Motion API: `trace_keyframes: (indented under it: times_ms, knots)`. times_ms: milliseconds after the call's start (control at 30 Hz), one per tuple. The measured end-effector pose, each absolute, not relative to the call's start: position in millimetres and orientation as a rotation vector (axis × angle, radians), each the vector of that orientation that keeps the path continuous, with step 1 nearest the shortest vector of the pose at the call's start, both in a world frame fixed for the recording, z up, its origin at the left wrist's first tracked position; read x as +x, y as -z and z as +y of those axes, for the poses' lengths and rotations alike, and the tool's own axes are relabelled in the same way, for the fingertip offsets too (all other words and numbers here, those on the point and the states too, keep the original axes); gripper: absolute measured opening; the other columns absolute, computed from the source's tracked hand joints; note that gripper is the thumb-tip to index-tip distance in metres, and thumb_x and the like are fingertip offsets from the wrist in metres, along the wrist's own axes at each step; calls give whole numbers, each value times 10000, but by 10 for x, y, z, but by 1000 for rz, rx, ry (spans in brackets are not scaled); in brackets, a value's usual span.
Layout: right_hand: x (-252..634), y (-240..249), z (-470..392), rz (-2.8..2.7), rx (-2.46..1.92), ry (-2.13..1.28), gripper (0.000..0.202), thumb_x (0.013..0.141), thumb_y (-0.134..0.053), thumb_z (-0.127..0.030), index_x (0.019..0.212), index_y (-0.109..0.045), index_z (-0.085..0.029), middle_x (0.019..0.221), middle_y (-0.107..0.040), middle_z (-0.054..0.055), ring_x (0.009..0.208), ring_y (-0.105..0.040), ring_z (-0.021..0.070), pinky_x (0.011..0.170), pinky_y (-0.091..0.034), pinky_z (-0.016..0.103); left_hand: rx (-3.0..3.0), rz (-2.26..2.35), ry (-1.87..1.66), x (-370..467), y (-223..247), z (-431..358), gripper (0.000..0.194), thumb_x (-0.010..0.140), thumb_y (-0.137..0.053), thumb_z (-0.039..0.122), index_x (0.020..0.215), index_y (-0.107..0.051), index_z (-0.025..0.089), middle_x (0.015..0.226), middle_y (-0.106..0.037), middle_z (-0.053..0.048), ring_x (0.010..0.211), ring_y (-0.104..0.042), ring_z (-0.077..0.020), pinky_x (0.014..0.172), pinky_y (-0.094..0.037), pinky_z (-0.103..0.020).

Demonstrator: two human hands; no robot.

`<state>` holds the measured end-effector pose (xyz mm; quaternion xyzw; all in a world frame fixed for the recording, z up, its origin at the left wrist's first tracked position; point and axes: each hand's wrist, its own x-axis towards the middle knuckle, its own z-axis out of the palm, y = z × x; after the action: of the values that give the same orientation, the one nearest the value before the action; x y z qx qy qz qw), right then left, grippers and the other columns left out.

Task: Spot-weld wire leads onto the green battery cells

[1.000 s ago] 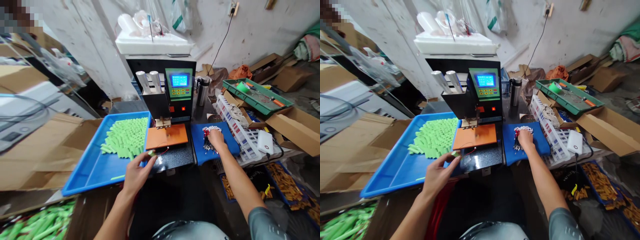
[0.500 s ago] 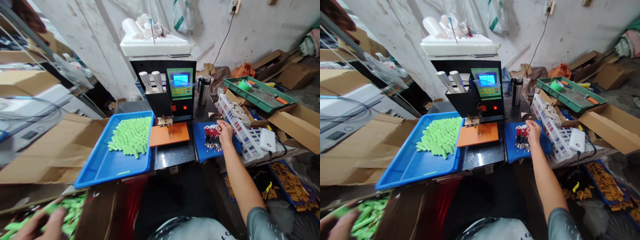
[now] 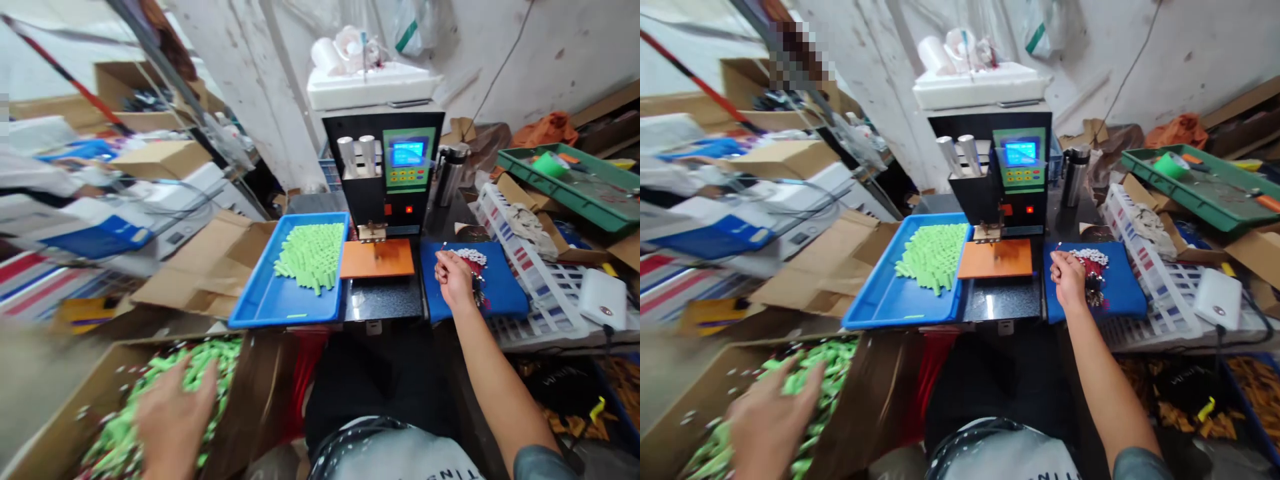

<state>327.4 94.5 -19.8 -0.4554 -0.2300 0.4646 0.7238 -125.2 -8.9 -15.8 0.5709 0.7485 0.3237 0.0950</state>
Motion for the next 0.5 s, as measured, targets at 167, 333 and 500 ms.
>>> trace_keyframes:
  times_ms: [167, 333, 500]
  knots:
    - [2812, 263, 923, -571, -1024, -1138, 282, 625, -802, -352, 714, -606, -171, 544, -484, -59, 423, -359, 38, 363, -188, 158, 1762, 1950, -1223, -455, 300, 498, 355, 837, -599, 471, 1034, -702, 195, 1031, -751, -79, 924, -701, -250, 905, -535, -409]
    - [2577, 272, 919, -612, -1028, -1168, 295, 638, -808, -375, 724, -616, -168, 602, -570, -25, 445, -427, 53, 362, -211, 163, 1848, 2151, -583, -89, 336, 1156, 308, 857, -585, 443, 1021, -655, 192, 931, -748, -121, 899, -690, -286, 754, -487, -357]
    - [2571, 285, 933, -610, -972, -1266, 317, 614, -835, -377, 747, -636, -169, 630, -575, -26, 463, -422, 54, 368, -224, 173, 1867, 2257, -181, -120, 423, 1433, 279, 827, -595, 458, 924, -611, 197, 902, -722, -167, 887, -675, -340, 685, -427, -359]
